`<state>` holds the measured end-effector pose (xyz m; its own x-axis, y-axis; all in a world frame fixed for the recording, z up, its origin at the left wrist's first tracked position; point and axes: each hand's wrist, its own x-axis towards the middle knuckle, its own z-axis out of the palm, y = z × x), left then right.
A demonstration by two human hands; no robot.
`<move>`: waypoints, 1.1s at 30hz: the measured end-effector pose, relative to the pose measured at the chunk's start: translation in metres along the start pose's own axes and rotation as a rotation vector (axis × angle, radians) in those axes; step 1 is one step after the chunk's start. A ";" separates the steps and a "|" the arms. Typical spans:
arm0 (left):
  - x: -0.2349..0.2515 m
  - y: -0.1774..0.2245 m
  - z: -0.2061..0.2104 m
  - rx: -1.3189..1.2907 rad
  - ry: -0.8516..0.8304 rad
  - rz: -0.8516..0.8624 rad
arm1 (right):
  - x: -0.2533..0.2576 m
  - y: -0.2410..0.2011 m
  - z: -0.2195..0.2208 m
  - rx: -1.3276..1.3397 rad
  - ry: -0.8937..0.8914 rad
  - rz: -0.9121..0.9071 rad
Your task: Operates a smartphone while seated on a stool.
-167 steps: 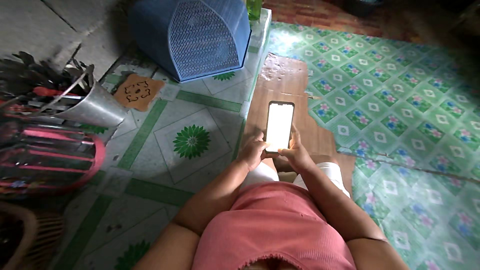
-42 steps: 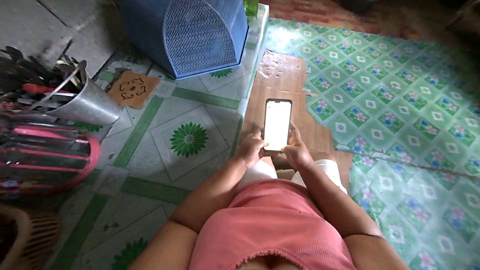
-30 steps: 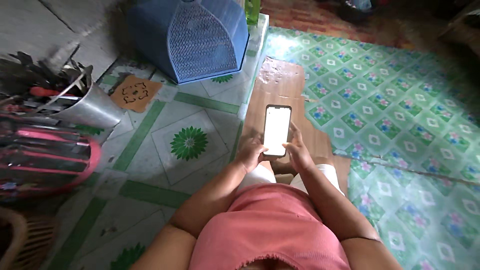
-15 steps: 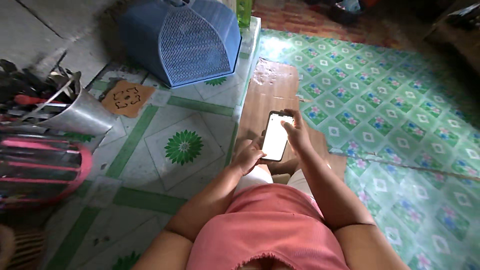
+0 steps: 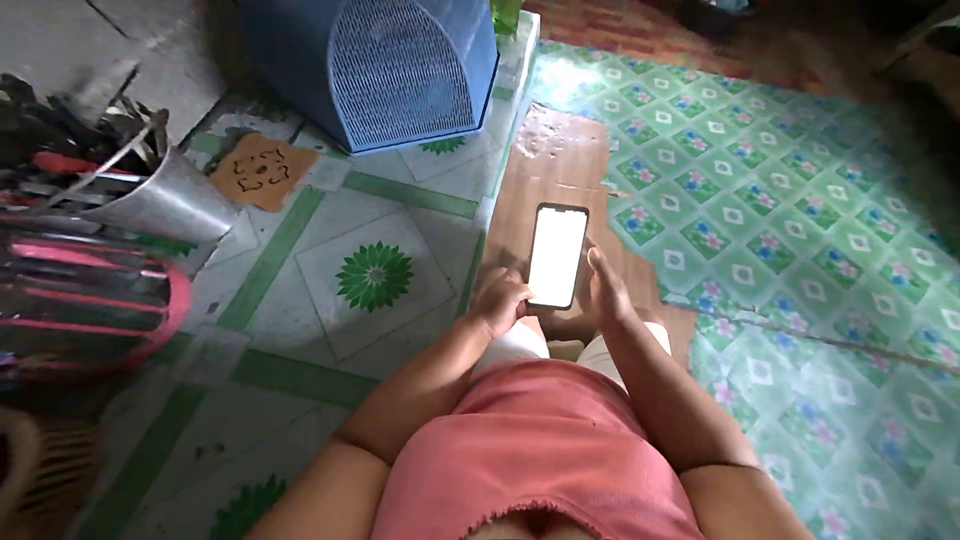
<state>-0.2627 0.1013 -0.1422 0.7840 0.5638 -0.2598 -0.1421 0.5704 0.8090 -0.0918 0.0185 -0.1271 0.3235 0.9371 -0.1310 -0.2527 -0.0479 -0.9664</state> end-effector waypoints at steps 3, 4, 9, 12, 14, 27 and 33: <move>0.001 0.000 -0.001 -0.019 0.001 0.014 | -0.007 0.020 -0.004 0.071 -0.049 0.027; 0.002 0.000 -0.002 -0.023 0.007 0.017 | -0.009 0.025 -0.005 0.100 -0.073 0.030; 0.002 0.001 -0.002 -0.016 0.044 -0.009 | -0.015 0.028 -0.003 0.111 -0.169 0.047; 0.001 0.004 -0.001 -0.015 0.030 -0.003 | -0.013 0.030 -0.005 0.119 -0.198 0.044; 0.001 0.004 -0.001 -0.001 0.020 0.002 | -0.012 0.032 -0.004 0.119 -0.202 0.038; 0.000 0.005 0.001 0.031 0.032 -0.003 | -0.011 0.023 -0.003 -0.009 -0.039 0.072; 0.002 0.004 0.000 0.068 0.035 -0.017 | -0.005 0.007 -0.004 -0.274 0.047 0.028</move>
<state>-0.2617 0.1043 -0.1396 0.7640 0.5758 -0.2911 -0.0870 0.5390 0.8378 -0.0919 0.0120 -0.1340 0.3632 0.9175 -0.1622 -0.0082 -0.1709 -0.9852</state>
